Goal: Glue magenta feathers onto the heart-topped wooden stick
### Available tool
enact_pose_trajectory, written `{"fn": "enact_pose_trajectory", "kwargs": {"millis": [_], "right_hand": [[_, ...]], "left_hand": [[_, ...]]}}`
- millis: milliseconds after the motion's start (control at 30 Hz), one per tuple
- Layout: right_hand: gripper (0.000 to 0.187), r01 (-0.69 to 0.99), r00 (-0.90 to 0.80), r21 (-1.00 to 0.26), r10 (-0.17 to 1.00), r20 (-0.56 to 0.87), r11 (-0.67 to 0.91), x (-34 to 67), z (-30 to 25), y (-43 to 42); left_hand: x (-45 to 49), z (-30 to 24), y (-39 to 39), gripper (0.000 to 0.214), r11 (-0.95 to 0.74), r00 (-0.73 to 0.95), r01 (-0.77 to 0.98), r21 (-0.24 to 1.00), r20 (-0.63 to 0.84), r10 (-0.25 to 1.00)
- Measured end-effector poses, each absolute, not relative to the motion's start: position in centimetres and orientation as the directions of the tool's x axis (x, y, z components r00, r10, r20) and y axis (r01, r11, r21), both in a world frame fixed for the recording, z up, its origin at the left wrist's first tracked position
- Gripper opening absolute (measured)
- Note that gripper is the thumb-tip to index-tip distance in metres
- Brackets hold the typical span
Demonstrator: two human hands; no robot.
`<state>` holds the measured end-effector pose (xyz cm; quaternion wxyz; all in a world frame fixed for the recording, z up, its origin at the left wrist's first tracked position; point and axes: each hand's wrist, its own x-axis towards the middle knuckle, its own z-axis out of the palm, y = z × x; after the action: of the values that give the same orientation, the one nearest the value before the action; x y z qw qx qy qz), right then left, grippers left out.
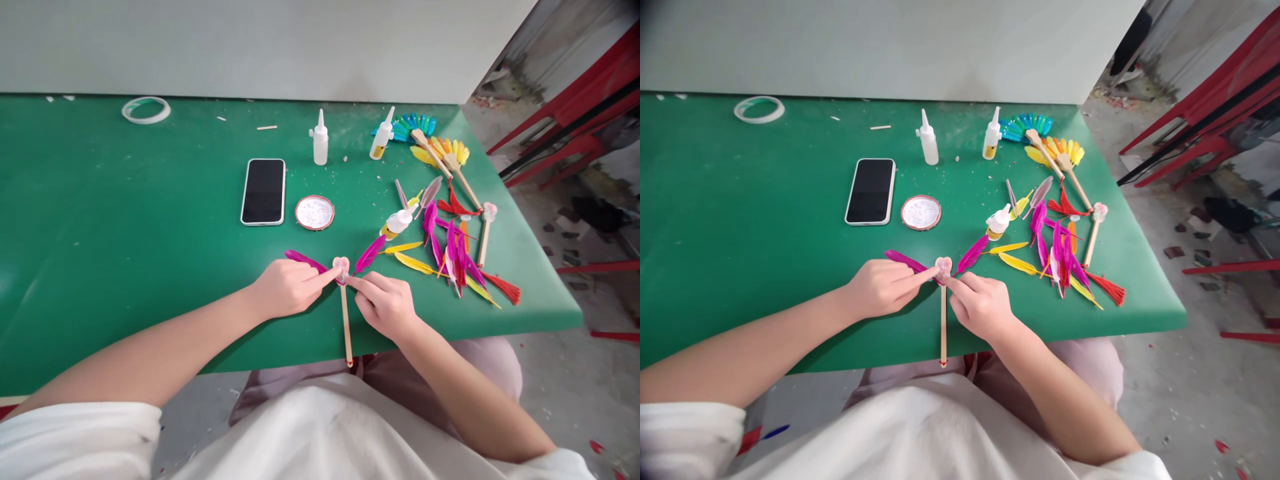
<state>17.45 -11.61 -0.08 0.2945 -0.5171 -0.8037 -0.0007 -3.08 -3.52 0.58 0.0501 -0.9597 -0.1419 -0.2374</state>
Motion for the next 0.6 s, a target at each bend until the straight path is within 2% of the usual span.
{"fn": "enact_pose_trajectory", "kwargs": {"millis": [167,233,400,600], "right_hand": [[0.027,0.819,-0.383,-0.248,0.814,0.437,0.518,17.4,-0.2,-11.5],[0.026,0.819,-0.396,-0.237,0.814,0.426,0.522,17.3,-0.3,-11.5],[0.025,0.825,-0.376,-0.257,0.828,0.416,0.504,17.2,-0.5,-11.4],[0.027,0.821,-0.358,-0.300,0.848,0.391,0.485,17.0,-0.6,-11.3]], "left_hand": [[-3.3,1.2,-2.6,0.025,-0.906,0.786,0.416,0.074,0.473,0.399],[-3.4,1.2,-2.3,0.018,-0.906,0.800,0.405,0.123,0.433,0.416],[-3.6,0.8,-1.9,0.017,-0.955,0.884,0.267,0.133,0.361,0.297],[-3.1,0.2,-1.9,0.017,-0.977,0.891,0.213,0.021,0.405,0.203]]}}
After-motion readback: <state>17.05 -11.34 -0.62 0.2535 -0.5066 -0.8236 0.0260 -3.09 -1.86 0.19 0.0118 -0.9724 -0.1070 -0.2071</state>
